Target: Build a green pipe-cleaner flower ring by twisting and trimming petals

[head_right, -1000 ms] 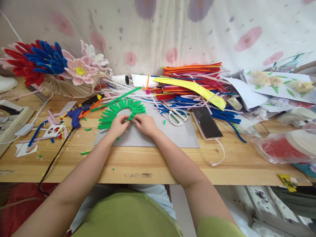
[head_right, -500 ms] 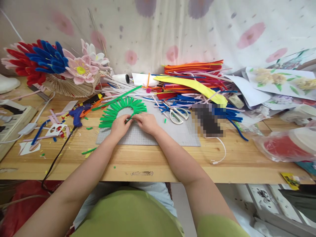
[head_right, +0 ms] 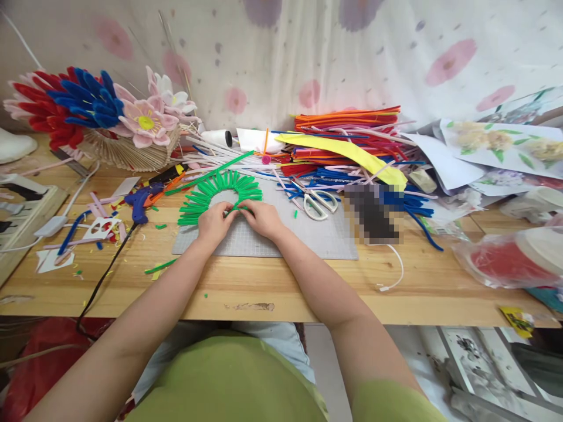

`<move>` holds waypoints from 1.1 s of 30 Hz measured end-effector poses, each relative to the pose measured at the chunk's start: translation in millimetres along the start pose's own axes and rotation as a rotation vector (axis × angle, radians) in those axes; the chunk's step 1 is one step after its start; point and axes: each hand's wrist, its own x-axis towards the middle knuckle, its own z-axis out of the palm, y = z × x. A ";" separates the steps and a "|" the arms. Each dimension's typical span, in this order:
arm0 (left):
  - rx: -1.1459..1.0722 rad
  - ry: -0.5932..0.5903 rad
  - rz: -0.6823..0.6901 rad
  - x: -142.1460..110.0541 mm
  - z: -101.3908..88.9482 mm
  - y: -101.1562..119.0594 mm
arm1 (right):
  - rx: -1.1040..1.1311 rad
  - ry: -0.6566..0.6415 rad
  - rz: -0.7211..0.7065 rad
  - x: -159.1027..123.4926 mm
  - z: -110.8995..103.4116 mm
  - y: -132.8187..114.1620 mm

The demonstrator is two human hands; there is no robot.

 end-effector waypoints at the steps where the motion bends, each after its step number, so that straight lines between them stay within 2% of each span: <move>1: -0.010 0.010 0.004 0.2 -0.6 -0.5 | -0.043 0.011 0.003 -0.5 -0.1 -1.1; 4: -0.144 -0.003 -0.047 2.5 -1.0 -3.8 | -0.125 0.008 -0.002 -1.8 -1.1 -3.3; 9: -0.603 -0.120 -0.243 8.0 -4.4 -9.1 | -0.152 0.000 -0.056 -2.8 -2.0 -0.5; 14: -0.768 -0.250 -0.267 8.1 -11.2 -8.7 | -0.150 -0.021 -0.062 -3.6 -0.6 -3.2; 17: -0.716 -0.206 -0.279 8.3 -7.9 -10.2 | -0.144 -0.065 -0.073 -4.0 0.9 -8.8; 20: -0.574 -0.141 -0.240 8.6 -3.5 -11.3 | -0.155 -0.099 -0.115 -3.1 1.3 -13.0; 24: -0.299 -0.085 -0.068 6.3 -5.7 -7.4 | -0.236 -0.058 -0.158 1.2 -1.6 -12.9; 28: -0.144 -0.098 0.064 1.2 -9.7 -0.1 | -0.254 0.019 -0.174 6.1 -3.6 -9.1; 33: -0.132 -0.110 0.023 -4.3 -5.7 5.7 | -0.197 0.016 -0.107 7.2 -1.3 -5.0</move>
